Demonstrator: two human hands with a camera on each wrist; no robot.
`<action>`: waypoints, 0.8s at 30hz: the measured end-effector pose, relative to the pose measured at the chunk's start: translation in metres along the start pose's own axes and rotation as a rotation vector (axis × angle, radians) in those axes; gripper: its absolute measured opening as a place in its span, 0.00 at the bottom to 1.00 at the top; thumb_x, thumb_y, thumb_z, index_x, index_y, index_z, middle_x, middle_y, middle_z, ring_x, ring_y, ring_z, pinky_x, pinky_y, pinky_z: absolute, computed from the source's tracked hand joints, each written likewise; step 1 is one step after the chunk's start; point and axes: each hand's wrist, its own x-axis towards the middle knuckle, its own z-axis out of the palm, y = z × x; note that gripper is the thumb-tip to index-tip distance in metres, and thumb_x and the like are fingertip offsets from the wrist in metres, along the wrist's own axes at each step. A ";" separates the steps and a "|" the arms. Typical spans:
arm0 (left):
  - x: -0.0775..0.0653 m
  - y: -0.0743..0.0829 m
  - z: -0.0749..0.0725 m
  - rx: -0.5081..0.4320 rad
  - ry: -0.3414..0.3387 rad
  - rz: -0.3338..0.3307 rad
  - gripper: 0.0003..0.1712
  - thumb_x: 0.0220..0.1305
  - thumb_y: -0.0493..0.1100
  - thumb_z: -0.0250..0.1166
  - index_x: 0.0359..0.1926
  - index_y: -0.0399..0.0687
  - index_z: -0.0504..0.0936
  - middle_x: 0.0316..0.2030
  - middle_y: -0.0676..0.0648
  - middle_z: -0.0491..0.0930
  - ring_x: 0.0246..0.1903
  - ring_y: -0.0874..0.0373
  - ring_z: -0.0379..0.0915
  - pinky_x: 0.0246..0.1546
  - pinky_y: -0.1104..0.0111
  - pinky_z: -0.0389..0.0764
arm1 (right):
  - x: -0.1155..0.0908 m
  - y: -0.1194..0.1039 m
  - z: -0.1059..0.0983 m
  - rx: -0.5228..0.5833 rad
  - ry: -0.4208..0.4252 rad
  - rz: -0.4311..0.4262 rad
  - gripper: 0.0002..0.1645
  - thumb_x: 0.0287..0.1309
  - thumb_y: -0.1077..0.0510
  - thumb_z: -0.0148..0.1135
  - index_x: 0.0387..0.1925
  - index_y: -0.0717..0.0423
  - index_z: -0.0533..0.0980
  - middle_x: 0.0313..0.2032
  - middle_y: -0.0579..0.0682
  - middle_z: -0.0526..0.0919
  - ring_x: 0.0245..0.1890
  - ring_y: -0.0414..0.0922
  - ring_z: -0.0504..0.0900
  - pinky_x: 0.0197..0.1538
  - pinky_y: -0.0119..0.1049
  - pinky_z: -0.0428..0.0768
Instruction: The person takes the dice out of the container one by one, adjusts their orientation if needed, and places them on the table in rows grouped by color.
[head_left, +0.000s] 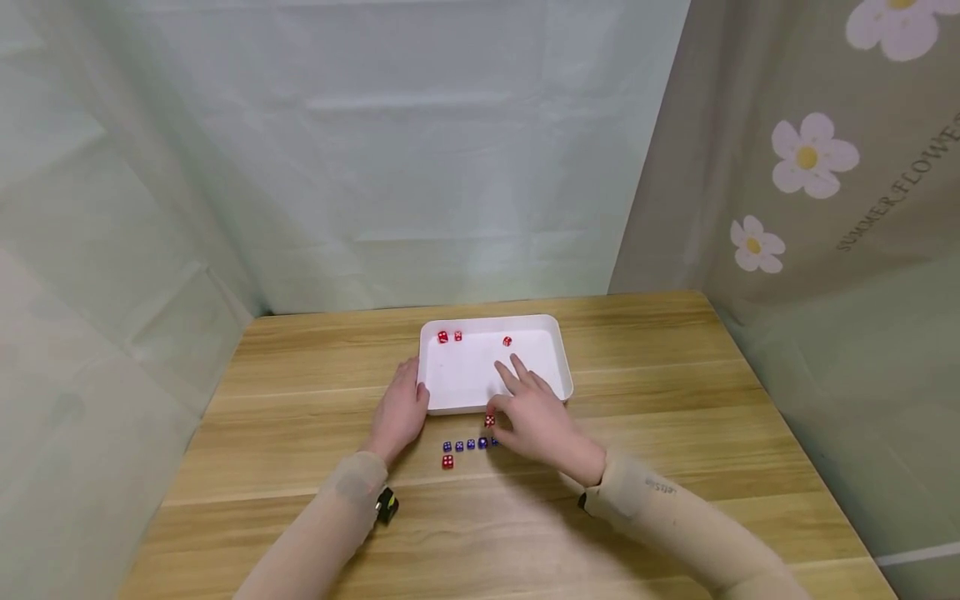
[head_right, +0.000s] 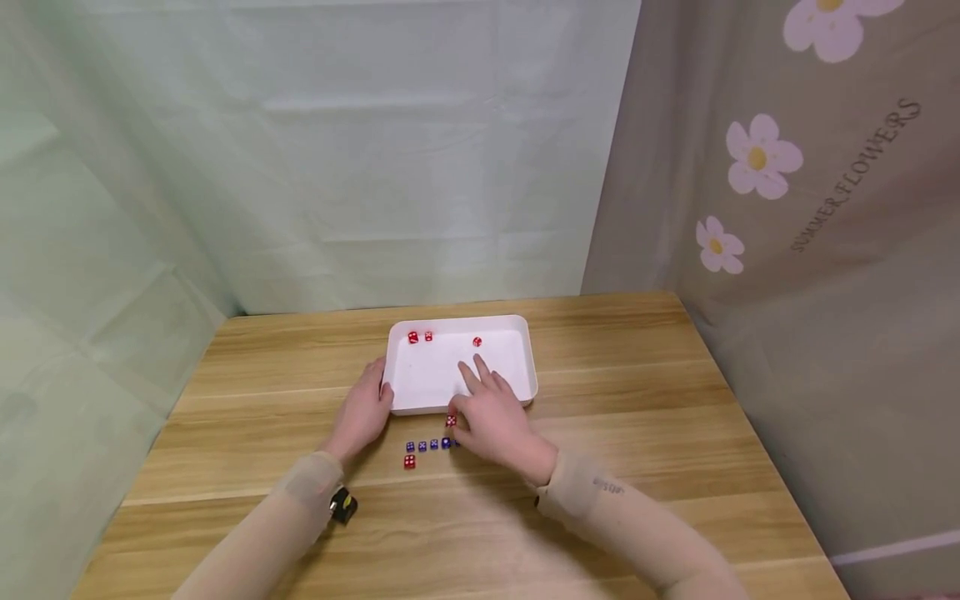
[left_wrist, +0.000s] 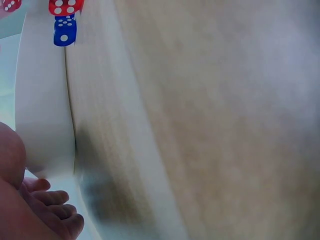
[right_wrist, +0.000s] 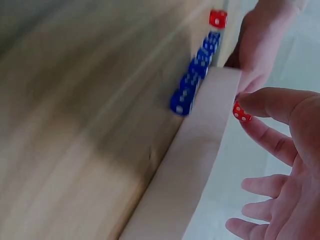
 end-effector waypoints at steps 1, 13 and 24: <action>0.000 0.000 0.000 0.000 0.000 0.001 0.36 0.84 0.43 0.49 0.83 0.33 0.54 0.81 0.33 0.57 0.82 0.39 0.48 0.82 0.47 0.52 | -0.001 -0.002 0.001 0.001 -0.003 -0.010 0.08 0.60 0.46 0.77 0.40 0.40 0.88 0.78 0.63 0.66 0.81 0.66 0.55 0.75 0.64 0.68; 0.001 -0.001 0.000 0.005 0.008 0.015 0.35 0.83 0.43 0.49 0.83 0.32 0.55 0.81 0.33 0.57 0.82 0.39 0.48 0.82 0.47 0.54 | -0.006 -0.027 0.015 -0.003 -0.037 -0.083 0.07 0.62 0.46 0.77 0.40 0.39 0.89 0.76 0.62 0.70 0.81 0.65 0.56 0.76 0.62 0.68; 0.001 -0.001 0.001 0.010 0.014 0.008 0.35 0.83 0.43 0.49 0.83 0.32 0.55 0.81 0.32 0.57 0.82 0.38 0.49 0.81 0.47 0.54 | -0.006 -0.037 0.025 -0.048 -0.087 -0.089 0.10 0.63 0.42 0.75 0.43 0.38 0.90 0.78 0.61 0.67 0.82 0.64 0.55 0.77 0.62 0.67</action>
